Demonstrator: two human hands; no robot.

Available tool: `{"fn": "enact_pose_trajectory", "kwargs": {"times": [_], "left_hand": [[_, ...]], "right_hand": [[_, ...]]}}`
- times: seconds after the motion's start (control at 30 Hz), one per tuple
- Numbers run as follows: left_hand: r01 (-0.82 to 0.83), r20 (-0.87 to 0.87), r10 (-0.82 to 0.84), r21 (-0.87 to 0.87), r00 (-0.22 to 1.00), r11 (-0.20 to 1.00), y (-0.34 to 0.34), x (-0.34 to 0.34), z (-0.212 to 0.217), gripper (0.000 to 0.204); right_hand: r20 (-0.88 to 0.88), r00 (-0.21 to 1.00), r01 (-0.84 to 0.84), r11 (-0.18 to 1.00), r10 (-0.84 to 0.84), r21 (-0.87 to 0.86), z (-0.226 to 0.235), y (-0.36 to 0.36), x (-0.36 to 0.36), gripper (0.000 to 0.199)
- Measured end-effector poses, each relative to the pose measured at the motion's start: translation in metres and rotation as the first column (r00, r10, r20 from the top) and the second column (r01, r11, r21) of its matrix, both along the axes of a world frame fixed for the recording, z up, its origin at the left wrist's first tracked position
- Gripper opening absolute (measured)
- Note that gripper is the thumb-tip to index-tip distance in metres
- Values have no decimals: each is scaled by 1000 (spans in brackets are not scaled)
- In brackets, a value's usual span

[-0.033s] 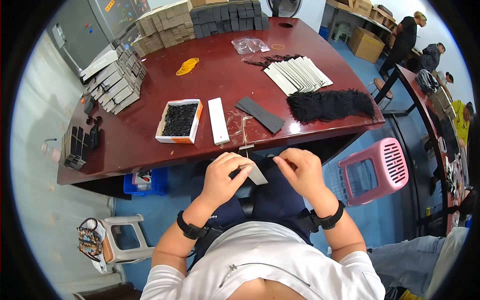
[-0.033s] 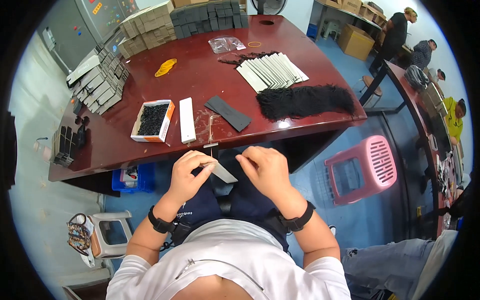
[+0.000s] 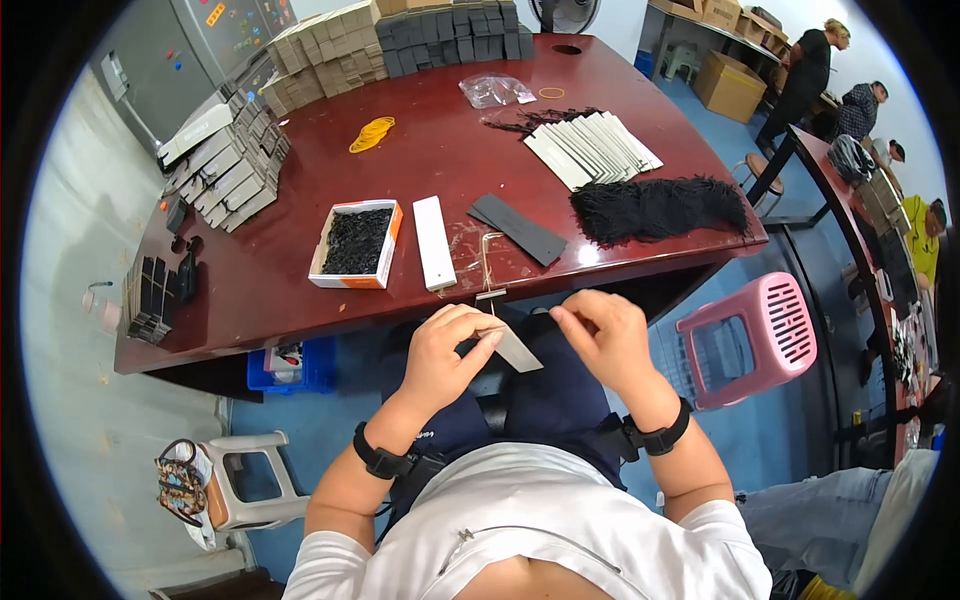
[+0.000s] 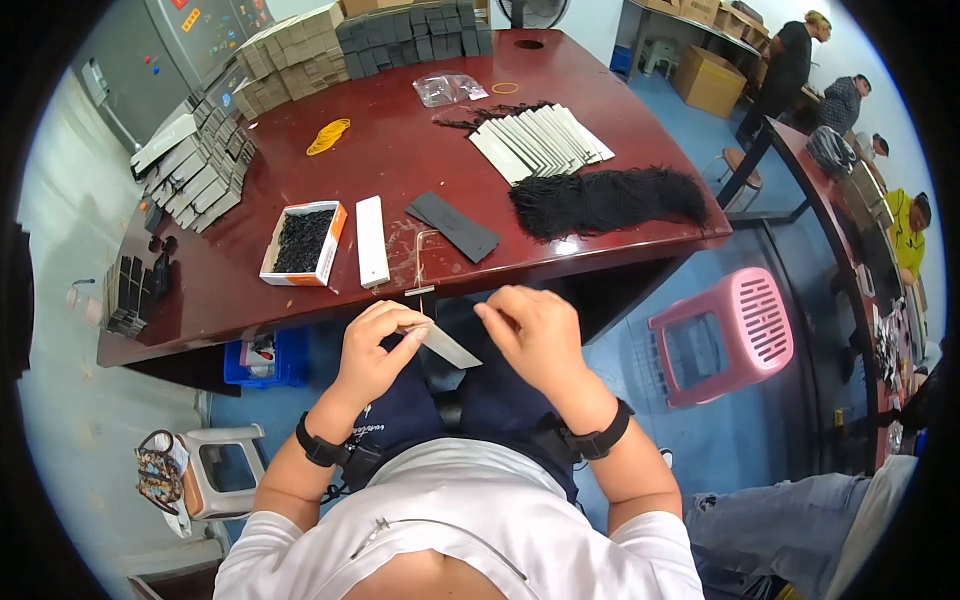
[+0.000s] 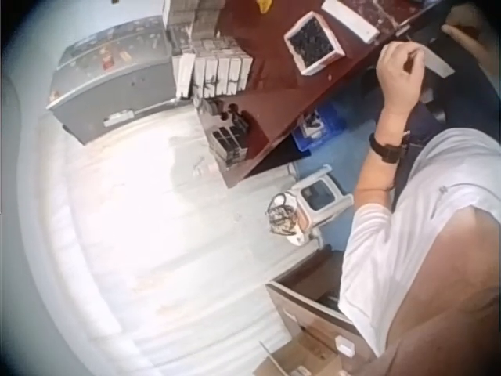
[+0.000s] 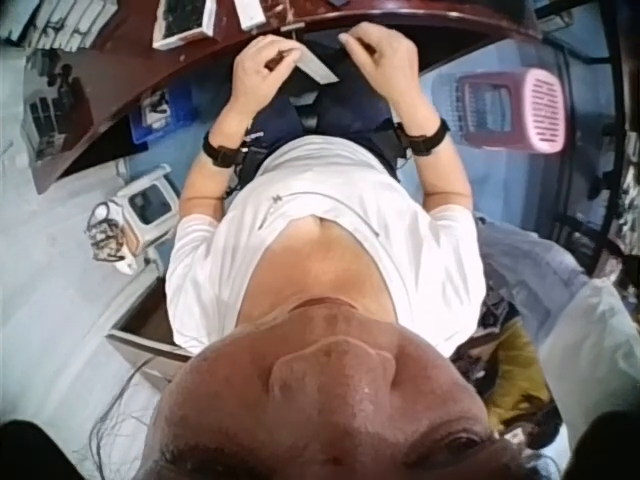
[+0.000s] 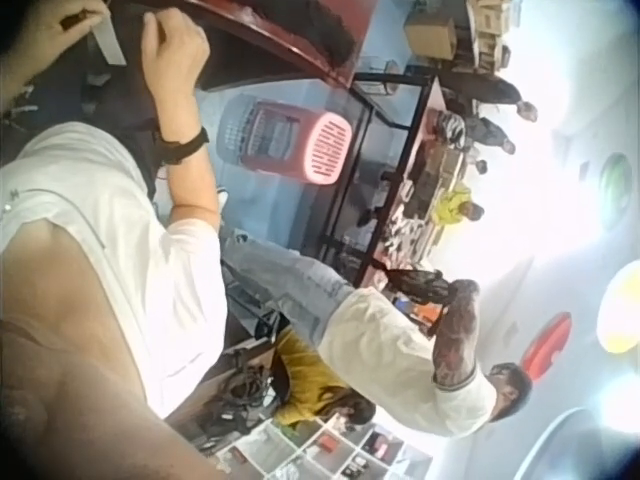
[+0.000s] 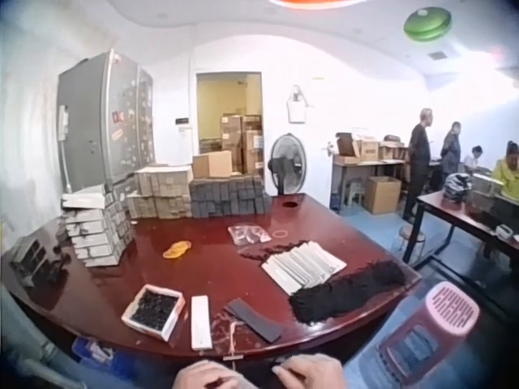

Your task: Manually assembling small black plastic components by threading and tying strings through them at a workbench.

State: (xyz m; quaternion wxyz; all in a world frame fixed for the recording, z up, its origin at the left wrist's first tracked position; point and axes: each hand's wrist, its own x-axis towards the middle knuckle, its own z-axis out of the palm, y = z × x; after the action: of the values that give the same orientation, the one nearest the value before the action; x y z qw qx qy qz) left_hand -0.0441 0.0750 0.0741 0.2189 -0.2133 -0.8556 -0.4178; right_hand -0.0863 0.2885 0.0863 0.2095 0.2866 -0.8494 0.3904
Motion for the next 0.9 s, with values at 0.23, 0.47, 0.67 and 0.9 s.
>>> {"fn": "enact_pose_trajectory", "kwargs": {"times": [0.23, 0.47, 0.67, 0.9], "left_hand": [[-15, -169, -24, -229, 985, 973, 0, -5, 5, 23], [-256, -266, 188, -252, 946, 933, 4, -22, -8, 26], [-161, -183, 121, -222, 976, 962, 6, -19, 43, 26], [159, 333, -201, 150, 921, 976, 35, -70, 91, 15]], "right_hand": [[-76, 979, 187, 982, -187, -7, 27, 37, -53, 5], [-165, 956, 255, 966, -244, 45, 24, 50, -102, 8], [-125, 976, 197, 967, -178, 163, 16, 41, -117, 12], [157, 972, 192, 974, -173, -120, 10, 44, -122, 7]]}}
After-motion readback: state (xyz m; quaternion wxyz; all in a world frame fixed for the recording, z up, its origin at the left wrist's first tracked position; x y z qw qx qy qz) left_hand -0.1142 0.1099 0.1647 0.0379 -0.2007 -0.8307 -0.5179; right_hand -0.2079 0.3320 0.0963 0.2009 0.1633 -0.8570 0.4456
